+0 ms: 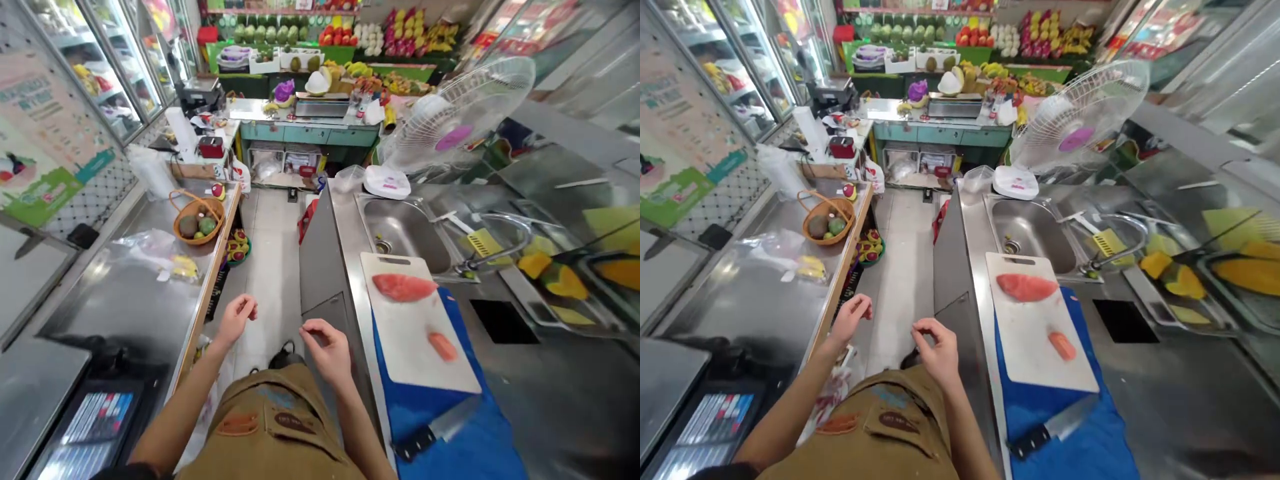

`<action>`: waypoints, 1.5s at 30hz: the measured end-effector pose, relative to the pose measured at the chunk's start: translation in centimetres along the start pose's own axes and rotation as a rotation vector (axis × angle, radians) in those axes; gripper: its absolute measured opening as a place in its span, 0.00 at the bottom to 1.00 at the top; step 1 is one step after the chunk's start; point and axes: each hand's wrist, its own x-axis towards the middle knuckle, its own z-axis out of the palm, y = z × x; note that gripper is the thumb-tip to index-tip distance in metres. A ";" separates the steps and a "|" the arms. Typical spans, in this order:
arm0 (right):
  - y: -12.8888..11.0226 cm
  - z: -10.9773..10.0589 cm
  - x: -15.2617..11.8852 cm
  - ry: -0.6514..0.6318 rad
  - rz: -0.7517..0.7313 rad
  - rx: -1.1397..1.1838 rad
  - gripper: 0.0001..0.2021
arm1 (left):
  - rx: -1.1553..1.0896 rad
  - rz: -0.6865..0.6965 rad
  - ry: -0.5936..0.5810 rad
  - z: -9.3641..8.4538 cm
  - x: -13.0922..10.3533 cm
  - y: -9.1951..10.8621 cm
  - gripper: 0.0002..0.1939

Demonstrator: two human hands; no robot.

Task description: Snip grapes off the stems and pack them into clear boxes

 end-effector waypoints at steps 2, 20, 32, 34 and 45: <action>1.8 0.1 5.7 -0.008 0.038 0.037 0.09 | 0.011 -0.008 0.026 0.3 5.4 -0.5 0.29; 0.1 -0.8 71.1 -0.006 -0.054 0.351 0.19 | -0.080 -0.039 0.332 10.9 53.3 8.5 0.32; 5.4 -4.3 105.4 0.227 0.106 0.298 0.23 | -0.026 -0.113 0.005 16.6 91.9 15.3 0.31; 6.7 -6.2 108.5 0.316 0.140 0.274 0.23 | 0.004 -0.100 -0.049 17.3 98.5 18.1 0.28; 19.5 -11.1 123.9 0.574 0.516 0.353 0.28 | 0.054 -0.151 0.000 23.2 124.5 22.2 0.32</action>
